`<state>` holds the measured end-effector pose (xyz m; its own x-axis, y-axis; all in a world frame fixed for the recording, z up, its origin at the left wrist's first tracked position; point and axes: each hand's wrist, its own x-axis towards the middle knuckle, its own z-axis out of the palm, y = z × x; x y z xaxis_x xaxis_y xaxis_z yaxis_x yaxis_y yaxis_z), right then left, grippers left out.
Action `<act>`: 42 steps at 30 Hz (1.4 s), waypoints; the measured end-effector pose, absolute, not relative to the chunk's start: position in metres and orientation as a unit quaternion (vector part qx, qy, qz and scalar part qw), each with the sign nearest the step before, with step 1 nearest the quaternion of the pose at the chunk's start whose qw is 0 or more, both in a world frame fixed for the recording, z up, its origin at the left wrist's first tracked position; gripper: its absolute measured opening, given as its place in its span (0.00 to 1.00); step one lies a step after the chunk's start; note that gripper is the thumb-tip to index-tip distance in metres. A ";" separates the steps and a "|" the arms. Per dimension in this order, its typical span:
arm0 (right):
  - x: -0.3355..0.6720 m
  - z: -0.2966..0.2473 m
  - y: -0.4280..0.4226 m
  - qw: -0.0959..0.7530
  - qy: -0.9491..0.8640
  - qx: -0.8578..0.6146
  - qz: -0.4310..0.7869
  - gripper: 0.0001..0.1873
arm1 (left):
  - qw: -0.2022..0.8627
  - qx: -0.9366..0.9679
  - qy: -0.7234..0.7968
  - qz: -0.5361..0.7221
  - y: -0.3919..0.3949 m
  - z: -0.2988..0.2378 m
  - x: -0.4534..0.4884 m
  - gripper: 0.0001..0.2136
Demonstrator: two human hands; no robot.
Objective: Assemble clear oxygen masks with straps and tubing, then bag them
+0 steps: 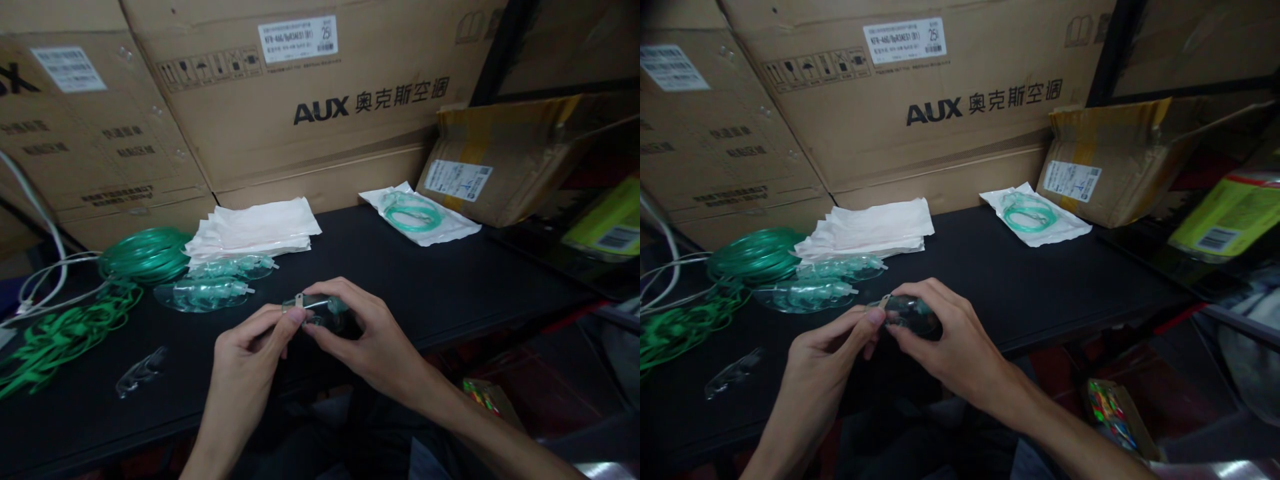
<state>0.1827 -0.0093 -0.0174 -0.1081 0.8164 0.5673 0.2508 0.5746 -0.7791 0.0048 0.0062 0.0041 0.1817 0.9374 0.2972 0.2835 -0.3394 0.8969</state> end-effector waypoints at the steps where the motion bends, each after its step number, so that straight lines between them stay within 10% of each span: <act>1: 0.182 -0.018 -0.009 0.550 -0.697 -0.382 0.257 0.15 | 0.357 0.680 0.452 0.454 0.006 0.003 0.005 0.19; 21: 0.182 -0.021 -0.009 0.573 -0.715 -0.350 0.193 0.21 | 0.422 0.635 0.459 0.456 0.005 0.000 0.006 0.14; 34: 0.194 -0.004 -0.008 0.517 -0.538 -0.343 0.571 0.19 | 0.373 0.690 0.401 0.472 0.011 0.000 -0.001 0.09; 42: 0.190 -0.010 -0.004 0.561 -0.526 -0.289 0.571 0.17 | 0.435 0.571 0.463 0.520 0.014 -0.004 0.007 0.18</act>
